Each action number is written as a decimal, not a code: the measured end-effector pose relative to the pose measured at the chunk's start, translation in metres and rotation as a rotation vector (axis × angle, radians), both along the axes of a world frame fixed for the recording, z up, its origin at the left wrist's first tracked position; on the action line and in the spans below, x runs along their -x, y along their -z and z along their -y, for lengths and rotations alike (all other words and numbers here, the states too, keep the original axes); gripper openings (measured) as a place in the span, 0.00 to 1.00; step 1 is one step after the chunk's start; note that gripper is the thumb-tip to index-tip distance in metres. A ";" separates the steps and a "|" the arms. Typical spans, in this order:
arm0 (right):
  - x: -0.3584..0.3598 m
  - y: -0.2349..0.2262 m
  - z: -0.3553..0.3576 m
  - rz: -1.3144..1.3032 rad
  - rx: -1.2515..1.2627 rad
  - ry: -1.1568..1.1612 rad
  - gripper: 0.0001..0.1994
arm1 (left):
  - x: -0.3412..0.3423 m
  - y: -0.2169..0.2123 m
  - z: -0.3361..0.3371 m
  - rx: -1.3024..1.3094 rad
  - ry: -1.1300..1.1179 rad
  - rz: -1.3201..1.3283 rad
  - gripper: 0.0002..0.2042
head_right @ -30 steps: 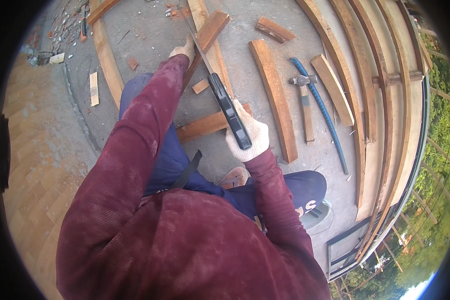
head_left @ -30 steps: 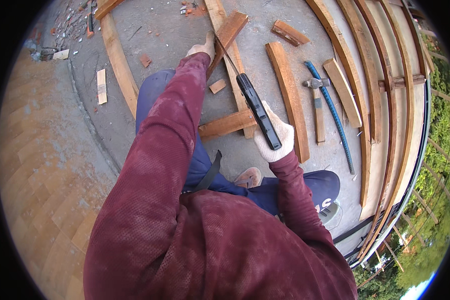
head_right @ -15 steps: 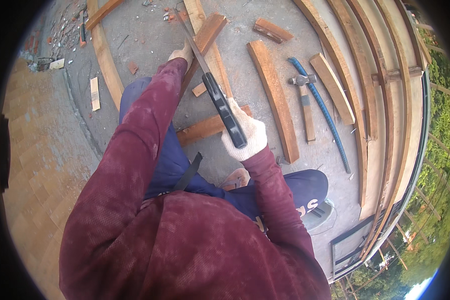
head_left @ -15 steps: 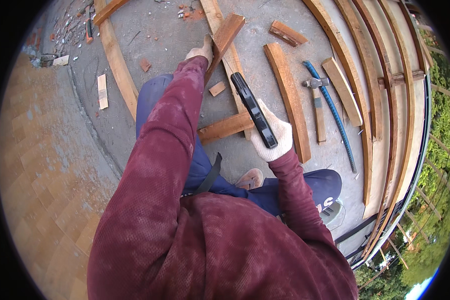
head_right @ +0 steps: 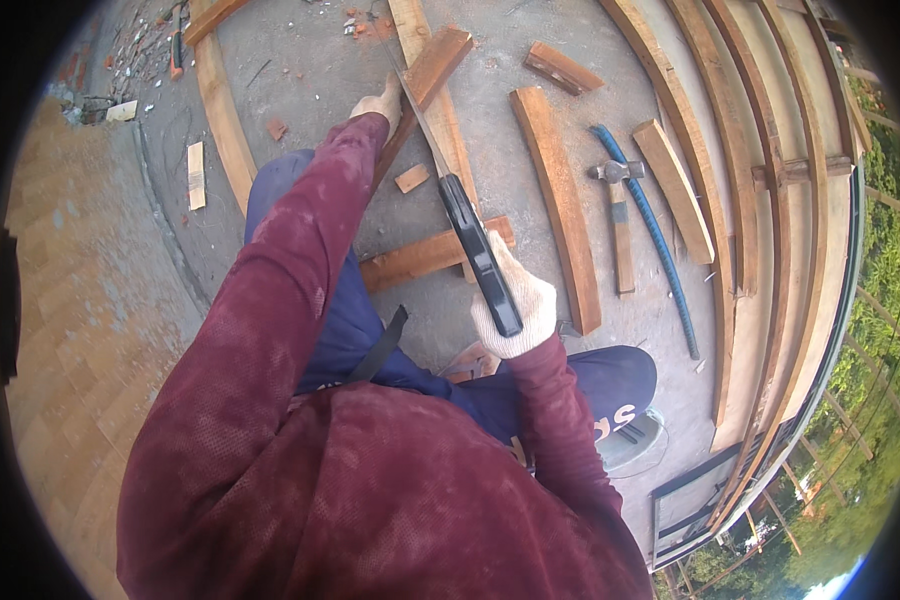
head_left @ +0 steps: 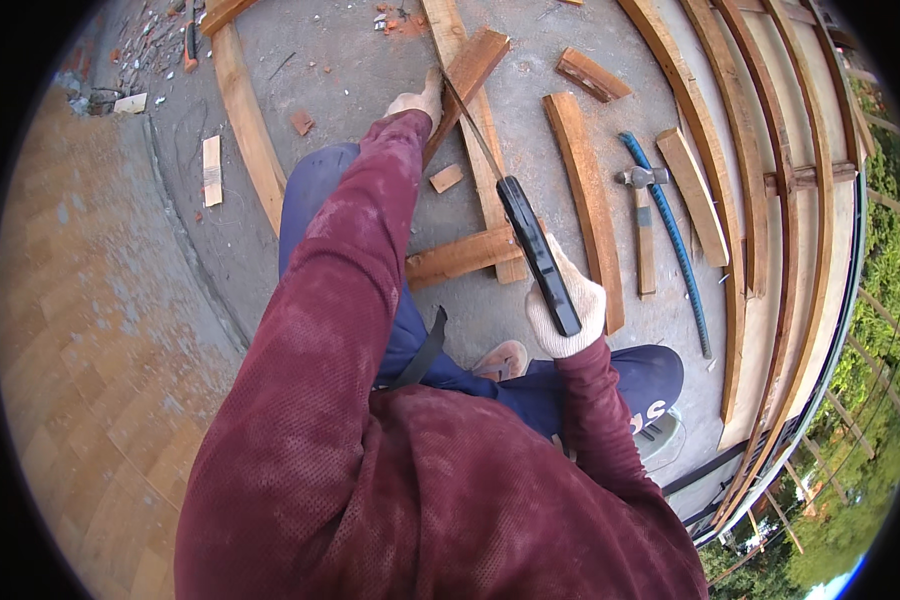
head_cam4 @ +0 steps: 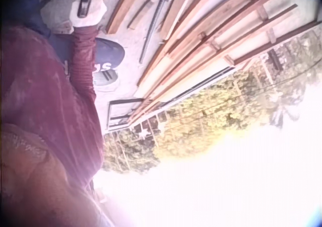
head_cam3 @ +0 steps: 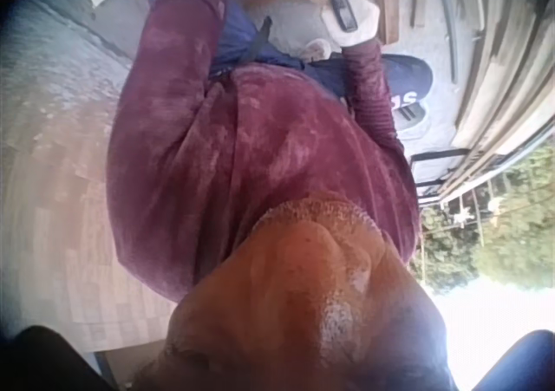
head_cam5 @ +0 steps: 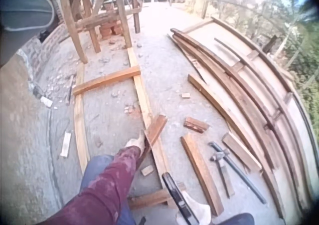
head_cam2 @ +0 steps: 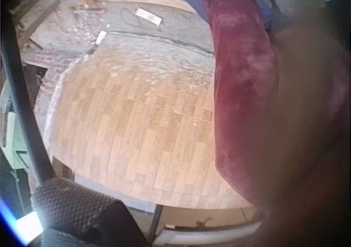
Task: The person assembles a wooden frame by hammering nails into wooden planks and sawing pieces to fit. They use a hammer and a hand saw to join the planks together.
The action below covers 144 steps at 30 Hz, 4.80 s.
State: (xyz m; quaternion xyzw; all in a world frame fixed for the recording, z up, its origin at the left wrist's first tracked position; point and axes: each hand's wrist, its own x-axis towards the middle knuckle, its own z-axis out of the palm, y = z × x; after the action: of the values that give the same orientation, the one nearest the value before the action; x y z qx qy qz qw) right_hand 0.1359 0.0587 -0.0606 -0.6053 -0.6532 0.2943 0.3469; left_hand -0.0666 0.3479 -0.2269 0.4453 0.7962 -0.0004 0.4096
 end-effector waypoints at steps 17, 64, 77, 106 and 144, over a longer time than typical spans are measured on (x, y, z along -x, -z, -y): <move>0.004 -0.023 0.029 0.055 0.167 0.093 0.29 | -0.002 -0.003 0.000 0.036 0.039 0.015 0.51; 0.002 0.012 -0.032 -0.024 0.145 0.042 0.26 | -0.004 -0.007 0.001 0.022 0.040 0.072 0.54; 0.014 -0.021 -0.009 0.153 0.207 0.083 0.27 | 0.002 -0.003 0.000 0.055 0.086 0.080 0.53; 0.009 0.003 -0.034 -0.051 0.237 0.046 0.27 | -0.005 -0.003 0.003 0.035 0.016 0.005 0.50; 0.005 0.016 -0.037 -0.175 0.031 0.092 0.29 | -0.001 -0.028 0.044 -0.082 0.016 -0.197 0.40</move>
State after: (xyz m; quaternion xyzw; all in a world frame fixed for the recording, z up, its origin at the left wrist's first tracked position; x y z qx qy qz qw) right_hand 0.1305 0.0955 -0.0766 -0.6118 -0.5874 0.3400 0.4064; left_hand -0.0653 0.3035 -0.1987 0.4657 0.8285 -0.0148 0.3106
